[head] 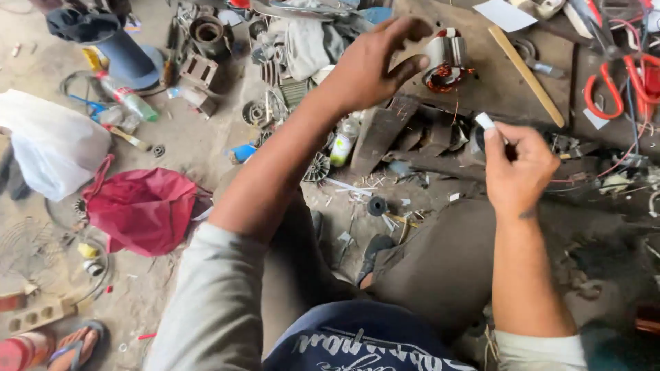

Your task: The person uses a wooden stick to press and adjust copper windings on a cylindrical motor stator. They rotate the stator to access different sections and continue pressing the windings into place.

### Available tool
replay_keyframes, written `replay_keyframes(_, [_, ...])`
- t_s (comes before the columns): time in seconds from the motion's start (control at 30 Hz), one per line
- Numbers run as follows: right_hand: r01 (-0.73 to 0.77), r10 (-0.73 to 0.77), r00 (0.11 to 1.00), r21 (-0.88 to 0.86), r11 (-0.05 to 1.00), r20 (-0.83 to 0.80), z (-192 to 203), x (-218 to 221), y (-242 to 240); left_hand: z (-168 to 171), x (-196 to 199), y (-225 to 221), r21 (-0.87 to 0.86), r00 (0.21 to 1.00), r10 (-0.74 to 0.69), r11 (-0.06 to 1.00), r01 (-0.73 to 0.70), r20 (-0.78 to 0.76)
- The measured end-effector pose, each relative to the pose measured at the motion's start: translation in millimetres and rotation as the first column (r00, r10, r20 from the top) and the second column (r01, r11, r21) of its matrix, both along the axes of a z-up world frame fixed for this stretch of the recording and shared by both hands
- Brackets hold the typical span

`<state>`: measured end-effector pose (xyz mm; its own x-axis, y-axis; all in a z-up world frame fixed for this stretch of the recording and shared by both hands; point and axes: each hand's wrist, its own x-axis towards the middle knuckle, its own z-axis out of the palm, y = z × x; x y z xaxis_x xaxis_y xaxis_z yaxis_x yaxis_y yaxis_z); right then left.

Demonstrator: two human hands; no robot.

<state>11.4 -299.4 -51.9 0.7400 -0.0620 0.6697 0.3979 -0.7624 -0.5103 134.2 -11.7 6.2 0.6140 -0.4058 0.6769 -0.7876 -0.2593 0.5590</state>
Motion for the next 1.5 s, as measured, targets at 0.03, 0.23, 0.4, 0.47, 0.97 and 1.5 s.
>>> replay_keyframes(0.03, [0.001,-0.001,1.000,0.053,0.999,0.006,-2.8,16.6,-0.4,-8.8,25.6,-5.3,0.107,0.998,-0.067,0.992,0.069,-0.022])
replay_keyframes(0.23, [0.047,-0.040,0.998,0.160,0.986,-0.045,-14.5,77.0,18.2,-73.0,83.5,-38.2,0.228,0.982,-0.130,0.961,0.159,-0.138])
replay_keyframes(0.4, [0.115,-0.105,0.990,0.107,0.988,-0.089,-22.6,84.7,25.0,-79.9,92.7,-51.2,0.111,0.980,-0.199,0.973,0.201,-0.027])
replay_keyframes(0.47, [0.111,-0.107,0.992,0.065,0.992,-0.065,-31.0,84.4,19.5,-79.9,91.6,-51.9,0.045,0.950,-0.303,0.951,0.307,-0.078])
replay_keyframes(0.97, [0.254,-0.245,0.919,-0.012,0.967,-0.310,3.9,90.1,23.7,-73.1,76.0,-79.7,0.149,0.986,-0.146,0.976,0.157,-0.080])
replay_keyframes(1.5, [0.177,-0.143,0.938,0.082,0.981,-0.317,0.3,95.9,25.1,-86.3,76.1,-84.1,0.221,0.996,-0.028,0.974,0.047,-0.086])
